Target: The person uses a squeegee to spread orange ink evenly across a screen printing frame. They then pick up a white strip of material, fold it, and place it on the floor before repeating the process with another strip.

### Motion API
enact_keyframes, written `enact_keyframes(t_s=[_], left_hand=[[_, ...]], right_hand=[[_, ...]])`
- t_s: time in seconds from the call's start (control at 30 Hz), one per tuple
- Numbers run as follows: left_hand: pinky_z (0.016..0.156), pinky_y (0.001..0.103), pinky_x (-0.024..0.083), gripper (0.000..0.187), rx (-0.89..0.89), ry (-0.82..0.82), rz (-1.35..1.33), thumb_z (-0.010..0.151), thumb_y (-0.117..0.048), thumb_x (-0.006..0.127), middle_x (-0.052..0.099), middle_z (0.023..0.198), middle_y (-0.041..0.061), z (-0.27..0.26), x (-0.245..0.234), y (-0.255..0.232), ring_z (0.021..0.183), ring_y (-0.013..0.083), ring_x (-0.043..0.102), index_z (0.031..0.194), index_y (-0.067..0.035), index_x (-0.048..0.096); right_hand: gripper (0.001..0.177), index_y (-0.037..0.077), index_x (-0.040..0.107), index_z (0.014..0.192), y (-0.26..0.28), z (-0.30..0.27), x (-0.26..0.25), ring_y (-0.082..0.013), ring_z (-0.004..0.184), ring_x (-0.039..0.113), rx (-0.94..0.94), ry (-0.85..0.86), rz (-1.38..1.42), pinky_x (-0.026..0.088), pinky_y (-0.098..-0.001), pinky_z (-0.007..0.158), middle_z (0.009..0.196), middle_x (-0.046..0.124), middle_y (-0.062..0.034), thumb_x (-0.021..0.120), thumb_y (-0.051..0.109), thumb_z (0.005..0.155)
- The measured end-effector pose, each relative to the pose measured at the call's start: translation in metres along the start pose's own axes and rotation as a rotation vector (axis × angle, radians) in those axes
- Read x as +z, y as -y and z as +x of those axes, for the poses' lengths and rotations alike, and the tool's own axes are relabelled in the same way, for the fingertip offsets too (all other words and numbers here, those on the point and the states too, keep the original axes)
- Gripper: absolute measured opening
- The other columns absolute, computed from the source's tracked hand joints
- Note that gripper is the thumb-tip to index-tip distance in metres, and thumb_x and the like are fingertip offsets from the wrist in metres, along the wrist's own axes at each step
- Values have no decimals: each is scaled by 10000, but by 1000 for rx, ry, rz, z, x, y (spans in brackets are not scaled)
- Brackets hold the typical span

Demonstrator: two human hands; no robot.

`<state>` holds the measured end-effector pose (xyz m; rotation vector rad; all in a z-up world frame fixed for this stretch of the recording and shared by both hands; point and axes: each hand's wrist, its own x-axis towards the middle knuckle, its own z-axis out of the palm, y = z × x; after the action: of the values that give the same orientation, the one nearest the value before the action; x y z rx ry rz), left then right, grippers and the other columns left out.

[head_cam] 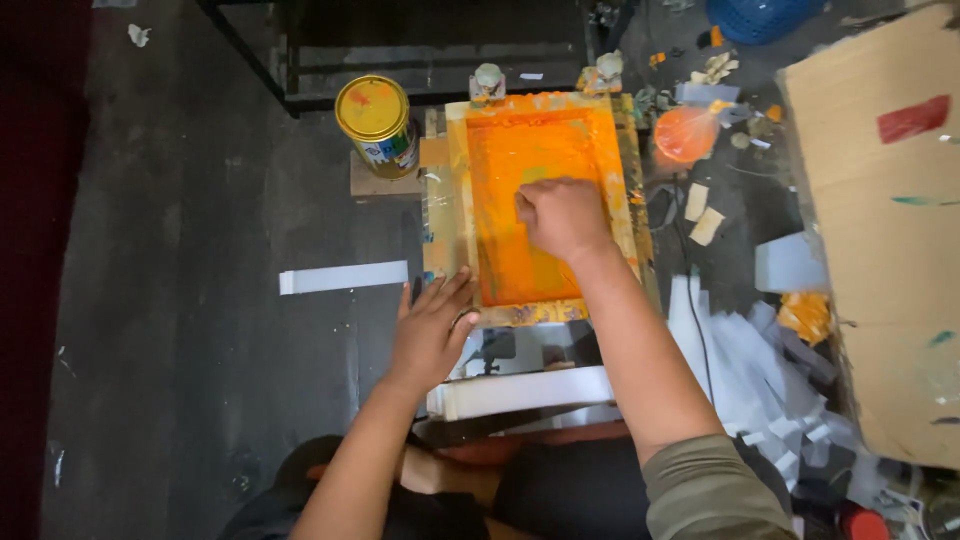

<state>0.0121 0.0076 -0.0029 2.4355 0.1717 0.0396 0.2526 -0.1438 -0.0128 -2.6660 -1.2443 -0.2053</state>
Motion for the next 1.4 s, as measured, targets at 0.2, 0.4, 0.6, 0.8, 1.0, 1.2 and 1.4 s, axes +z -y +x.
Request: enact_keyframes(t_s=[0.2,0.4,0.6,0.8,1.0,1.2,1.4], left_hand=[[1168,732,145,468,35,-22,-23,1068,-359,499,478,1581,73,-1,-2,-2,1429,383,429,1490,-161,536],[1214,690,86,560,-22,47,9,1066,-483,457,389,1637,50,-22,0,-10,1454,349,413,1528,-167,481],[1237,657,83,528,-44,52,57,1058,-452,511,421,1618,40,-52,-3,-30,1451,292,442,1494,-156,525],[1239,658,29,544,-20,24,14,1062,-484,497,449,1598,63,-58,0,-26,1454,296,436,1476,-135,550],[1237,649,105,489,-18,-18,67,1040,-433,567,520,1548,59,-42,0,-26,1428,277,474,1438,-151,590],[1202,701,143,516,8,15,57,1065,-465,454,534,1524,94,-17,-7,-23,1406,342,476,1421,-120,597],[1170,736,147,532,12,28,26,1069,-428,453,445,1588,112,0,-6,-13,1435,406,397,1488,-107,520]], right_hand=[[600,189,611,1406,0,-13,26,-281,1285,592,77,240,11,435,-497,1097,1301,665,-45,669,183,809],[606,115,646,1382,39,-54,-26,-328,1240,643,110,437,89,490,-508,1036,1292,692,-113,743,162,785],[361,162,786,1137,65,-91,-63,-349,1108,696,221,548,127,532,-487,979,1080,757,-111,716,228,789],[156,164,748,923,61,-99,-55,-357,983,715,140,425,56,565,-478,884,898,736,-99,722,252,797],[305,233,792,1066,45,-71,-43,-363,1015,735,144,336,-29,575,-498,884,973,775,-105,668,267,789],[122,162,674,826,32,-30,-37,-338,766,733,117,45,-15,588,-450,689,745,711,-62,615,119,728],[328,147,743,1018,19,-25,24,-271,814,735,37,-108,-43,587,-393,720,850,725,-28,666,104,702]])
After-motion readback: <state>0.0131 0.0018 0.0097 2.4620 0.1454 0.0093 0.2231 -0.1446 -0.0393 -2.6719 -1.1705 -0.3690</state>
